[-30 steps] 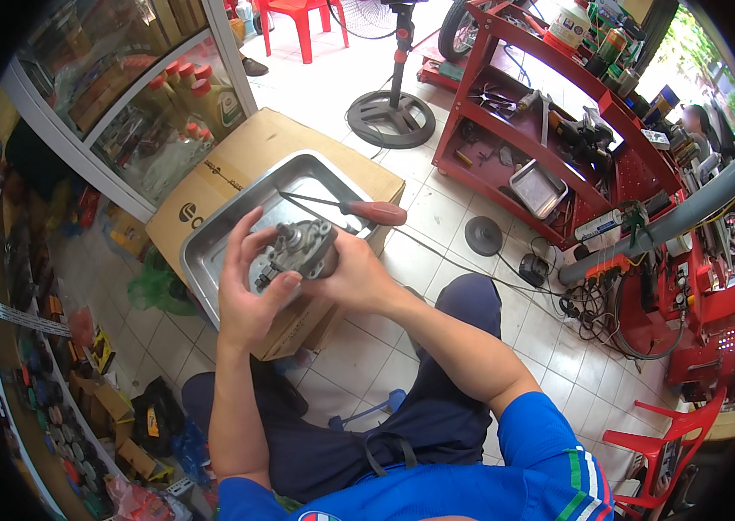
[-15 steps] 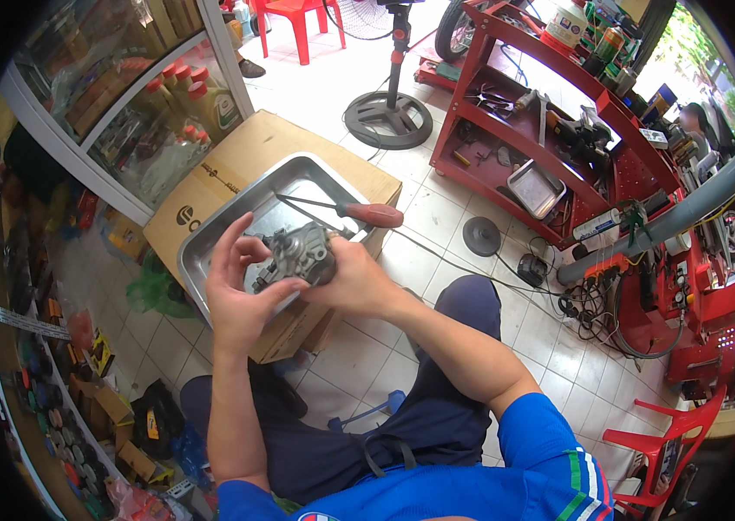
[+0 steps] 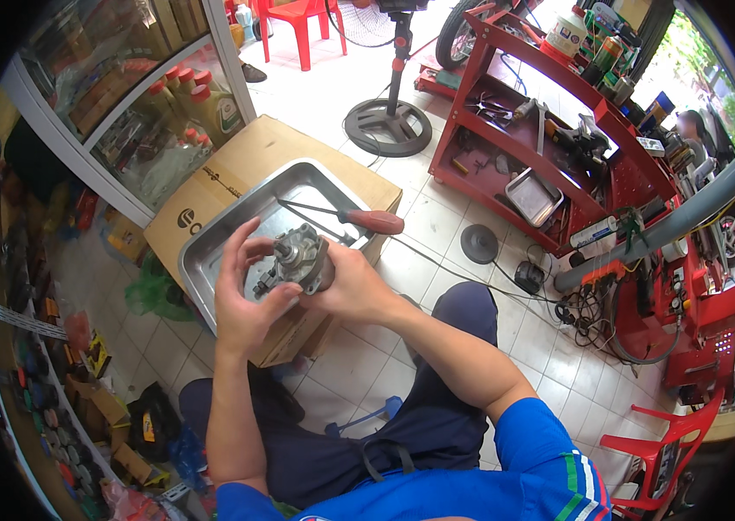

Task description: The person disassembles a mechanical part using a screwdriver and places the components into a metal tray.

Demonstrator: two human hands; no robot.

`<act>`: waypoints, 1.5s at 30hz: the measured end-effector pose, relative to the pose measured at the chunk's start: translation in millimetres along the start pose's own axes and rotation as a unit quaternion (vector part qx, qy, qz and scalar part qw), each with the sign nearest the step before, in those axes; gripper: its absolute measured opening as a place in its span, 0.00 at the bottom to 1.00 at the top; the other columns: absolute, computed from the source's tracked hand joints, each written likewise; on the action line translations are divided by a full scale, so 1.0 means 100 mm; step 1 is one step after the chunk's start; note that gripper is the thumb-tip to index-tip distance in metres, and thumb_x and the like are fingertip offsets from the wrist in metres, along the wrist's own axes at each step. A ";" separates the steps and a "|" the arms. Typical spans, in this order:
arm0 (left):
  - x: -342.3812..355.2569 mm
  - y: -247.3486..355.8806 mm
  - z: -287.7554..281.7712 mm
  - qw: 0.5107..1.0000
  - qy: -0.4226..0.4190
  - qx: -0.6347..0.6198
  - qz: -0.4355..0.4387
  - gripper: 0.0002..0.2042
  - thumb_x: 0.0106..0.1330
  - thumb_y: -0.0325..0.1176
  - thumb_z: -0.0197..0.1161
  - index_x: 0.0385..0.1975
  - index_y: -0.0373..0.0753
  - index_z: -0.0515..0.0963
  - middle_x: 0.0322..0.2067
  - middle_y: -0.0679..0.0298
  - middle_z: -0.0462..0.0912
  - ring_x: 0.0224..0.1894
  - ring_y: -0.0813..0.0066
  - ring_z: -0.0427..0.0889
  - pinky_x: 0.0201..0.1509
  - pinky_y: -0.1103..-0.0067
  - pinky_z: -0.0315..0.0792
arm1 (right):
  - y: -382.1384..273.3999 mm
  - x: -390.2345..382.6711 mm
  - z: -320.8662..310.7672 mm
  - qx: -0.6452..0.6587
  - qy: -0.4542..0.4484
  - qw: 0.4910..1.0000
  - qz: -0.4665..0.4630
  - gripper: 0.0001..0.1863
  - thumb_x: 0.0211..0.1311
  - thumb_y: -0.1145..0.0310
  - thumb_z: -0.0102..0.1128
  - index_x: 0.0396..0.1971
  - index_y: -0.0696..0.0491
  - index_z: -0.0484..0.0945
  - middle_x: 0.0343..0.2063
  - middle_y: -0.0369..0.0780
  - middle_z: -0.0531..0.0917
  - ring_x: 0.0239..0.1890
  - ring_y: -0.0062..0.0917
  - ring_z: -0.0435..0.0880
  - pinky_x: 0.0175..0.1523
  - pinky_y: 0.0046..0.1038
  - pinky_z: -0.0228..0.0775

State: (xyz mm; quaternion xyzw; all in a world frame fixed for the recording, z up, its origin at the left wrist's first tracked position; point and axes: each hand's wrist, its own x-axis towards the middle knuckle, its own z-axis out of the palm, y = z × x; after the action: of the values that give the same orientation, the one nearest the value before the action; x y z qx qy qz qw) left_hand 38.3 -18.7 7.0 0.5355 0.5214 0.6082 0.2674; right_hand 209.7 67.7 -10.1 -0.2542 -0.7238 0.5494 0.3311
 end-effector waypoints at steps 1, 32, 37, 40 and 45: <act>0.00 0.01 0.00 1.000 0.005 -0.006 -0.001 0.45 0.48 0.34 0.82 0.70 0.37 0.66 0.50 0.59 0.81 0.56 0.66 0.78 0.68 0.68 0.67 | 0.02 0.01 -0.02 -0.008 -0.001 1.000 0.005 0.30 0.44 0.69 0.76 0.49 0.60 0.74 0.38 0.48 0.87 0.43 0.35 0.87 0.51 0.34 0.77; -0.01 0.00 -0.08 0.998 0.011 -0.039 -0.053 0.40 0.52 0.27 0.80 0.68 0.35 0.69 0.42 0.62 0.86 0.55 0.72 0.81 0.70 0.71 0.66 | -0.05 0.00 -0.14 -0.010 0.016 0.999 0.040 0.28 0.49 0.73 0.72 0.53 0.57 0.75 0.41 0.43 0.87 0.44 0.27 0.86 0.52 0.31 0.77; -0.01 -0.09 -0.15 0.997 -0.005 -0.047 -0.063 0.41 0.47 0.24 0.82 0.66 0.35 0.71 0.45 0.60 0.86 0.56 0.72 0.81 0.70 0.71 0.65 | -0.11 0.00 -0.16 -0.007 0.002 0.999 0.045 0.28 0.49 0.71 0.73 0.53 0.57 0.75 0.42 0.43 0.87 0.44 0.27 0.86 0.53 0.31 0.77; 0.00 -0.10 -0.02 0.999 0.001 -0.053 -0.007 0.44 0.45 0.24 0.83 0.68 0.35 0.69 0.51 0.56 0.85 0.59 0.69 0.80 0.70 0.70 0.66 | -0.01 0.01 -0.13 -0.016 0.002 1.000 0.011 0.29 0.49 0.69 0.75 0.53 0.56 0.75 0.43 0.43 0.87 0.45 0.29 0.86 0.53 0.32 0.77; 0.02 0.01 0.06 0.996 -0.050 -0.048 -0.047 0.48 0.45 0.25 0.84 0.70 0.35 0.65 0.57 0.52 0.82 0.62 0.66 0.78 0.70 0.70 0.66 | 0.02 -0.02 -0.05 -0.015 -0.007 1.000 -0.016 0.33 0.49 0.68 0.76 0.58 0.53 0.76 0.45 0.44 0.87 0.48 0.31 0.87 0.54 0.33 0.77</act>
State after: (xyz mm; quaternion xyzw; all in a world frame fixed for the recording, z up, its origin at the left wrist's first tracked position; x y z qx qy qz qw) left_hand 42.9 -14.9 7.8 0.5265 0.5019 0.5922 0.3467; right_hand 214.8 70.1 -11.9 -0.2439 -0.7384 0.5348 0.3306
